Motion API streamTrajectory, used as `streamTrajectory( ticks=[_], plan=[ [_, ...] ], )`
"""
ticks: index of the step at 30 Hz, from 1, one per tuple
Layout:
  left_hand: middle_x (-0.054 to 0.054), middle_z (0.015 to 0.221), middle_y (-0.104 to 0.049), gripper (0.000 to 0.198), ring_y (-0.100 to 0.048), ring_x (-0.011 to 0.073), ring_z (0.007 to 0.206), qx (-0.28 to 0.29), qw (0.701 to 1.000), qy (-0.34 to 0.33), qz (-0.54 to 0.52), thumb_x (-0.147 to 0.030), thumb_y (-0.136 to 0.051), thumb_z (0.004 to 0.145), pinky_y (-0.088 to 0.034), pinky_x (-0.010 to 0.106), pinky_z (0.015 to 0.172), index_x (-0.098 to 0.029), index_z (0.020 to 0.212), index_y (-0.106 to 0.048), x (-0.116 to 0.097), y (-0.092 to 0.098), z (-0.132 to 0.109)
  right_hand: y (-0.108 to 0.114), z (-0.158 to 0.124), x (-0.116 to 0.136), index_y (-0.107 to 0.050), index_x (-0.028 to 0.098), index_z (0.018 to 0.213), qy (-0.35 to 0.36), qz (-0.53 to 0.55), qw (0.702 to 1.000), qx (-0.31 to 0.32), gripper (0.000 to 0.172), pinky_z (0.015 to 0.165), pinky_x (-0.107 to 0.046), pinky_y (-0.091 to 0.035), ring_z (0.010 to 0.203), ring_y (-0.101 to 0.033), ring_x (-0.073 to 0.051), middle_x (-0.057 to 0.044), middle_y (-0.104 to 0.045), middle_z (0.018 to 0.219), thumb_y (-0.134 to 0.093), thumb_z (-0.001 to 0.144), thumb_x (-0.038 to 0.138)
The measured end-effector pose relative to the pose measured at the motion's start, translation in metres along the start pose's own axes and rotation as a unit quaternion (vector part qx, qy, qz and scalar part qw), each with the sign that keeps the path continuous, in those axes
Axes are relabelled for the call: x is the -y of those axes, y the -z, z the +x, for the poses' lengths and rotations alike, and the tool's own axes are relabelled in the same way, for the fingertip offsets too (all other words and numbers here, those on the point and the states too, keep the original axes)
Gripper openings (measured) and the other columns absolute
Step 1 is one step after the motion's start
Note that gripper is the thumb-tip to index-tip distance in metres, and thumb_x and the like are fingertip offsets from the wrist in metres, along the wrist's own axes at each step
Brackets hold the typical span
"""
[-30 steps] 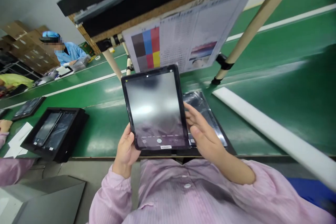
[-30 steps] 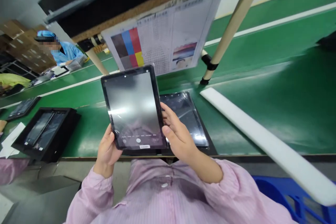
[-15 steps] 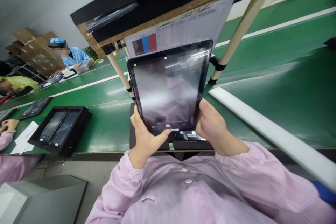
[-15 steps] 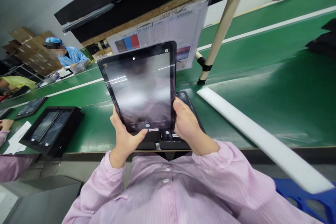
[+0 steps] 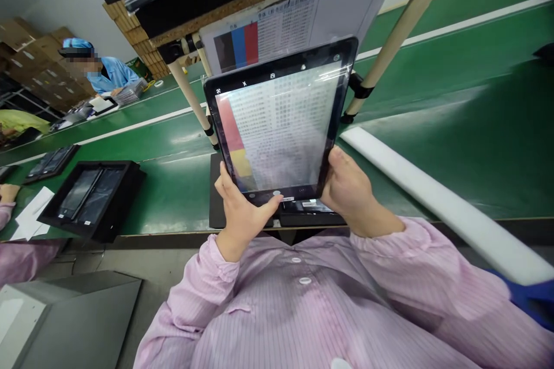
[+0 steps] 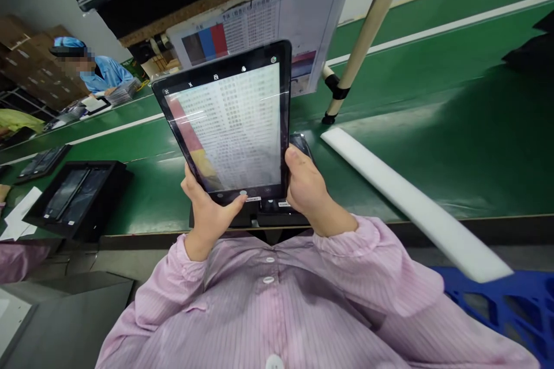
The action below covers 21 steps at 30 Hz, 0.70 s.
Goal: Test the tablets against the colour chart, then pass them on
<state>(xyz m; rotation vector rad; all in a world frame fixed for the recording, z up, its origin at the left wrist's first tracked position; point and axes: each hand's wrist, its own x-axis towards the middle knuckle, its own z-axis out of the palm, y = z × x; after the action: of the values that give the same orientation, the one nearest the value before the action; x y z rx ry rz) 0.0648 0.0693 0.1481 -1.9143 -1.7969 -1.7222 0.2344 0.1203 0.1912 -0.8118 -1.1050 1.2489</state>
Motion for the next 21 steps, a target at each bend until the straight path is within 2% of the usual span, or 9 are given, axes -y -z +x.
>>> streamTrajectory(
  ticks=[4, 8, 15, 21],
  plan=[
    [0.020, 0.135, -0.035, 0.124, -0.039, 0.0353, 0.128, -0.008, 1.000, 0.013, 0.022, -0.061, -0.078, 0.070, -0.037, 0.059, 0.109, -0.020, 0.156, 0.001, 0.0012, -0.0024, -0.0010, -0.0024, 0.0003, -0.0011, -0.064, 0.023, 0.103, 0.007, 0.029, 1.000, 0.000, 0.053, 0.103, -0.045, -0.053, 0.124, -0.057, -0.025, -0.005, -0.067, 0.115, -0.070, 0.075, 0.068],
    [0.020, 0.136, -0.033, 0.131, -0.039, 0.0357, 0.128, -0.013, 1.000, -0.014, 0.022, -0.069, -0.077, 0.065, -0.038, 0.060, 0.108, -0.021, 0.157, 0.004, 0.0032, -0.0032, -0.0015, -0.0014, 0.0018, -0.0022, -0.065, 0.023, 0.103, 0.016, 0.048, 0.999, 0.001, 0.049, 0.103, -0.042, -0.053, 0.123, -0.057, -0.024, -0.004, -0.069, 0.109, -0.073, 0.076, 0.063],
    [0.021, 0.138, -0.033, 0.135, -0.037, 0.0366, 0.129, -0.016, 0.999, -0.006, 0.029, -0.070, -0.079, 0.062, -0.036, 0.060, 0.109, -0.020, 0.157, 0.004, 0.0038, -0.0036, -0.0022, -0.0006, 0.0004, -0.0027, -0.065, 0.022, 0.103, 0.025, 0.055, 0.998, 0.009, 0.047, 0.104, -0.041, -0.052, 0.126, -0.055, -0.023, -0.005, -0.068, 0.114, -0.072, 0.078, 0.061],
    [0.023, 0.143, -0.032, 0.133, -0.036, 0.0372, 0.132, -0.012, 1.000, 0.007, 0.012, -0.071, -0.077, 0.063, -0.035, 0.060, 0.110, -0.018, 0.157, 0.001, 0.0033, -0.0067, -0.0053, 0.0003, 0.0022, -0.0034, -0.064, 0.026, 0.109, 0.035, 0.035, 0.999, 0.005, 0.047, 0.101, -0.041, -0.055, 0.125, -0.056, -0.024, -0.003, -0.067, 0.117, -0.070, 0.079, 0.061]
  ],
)
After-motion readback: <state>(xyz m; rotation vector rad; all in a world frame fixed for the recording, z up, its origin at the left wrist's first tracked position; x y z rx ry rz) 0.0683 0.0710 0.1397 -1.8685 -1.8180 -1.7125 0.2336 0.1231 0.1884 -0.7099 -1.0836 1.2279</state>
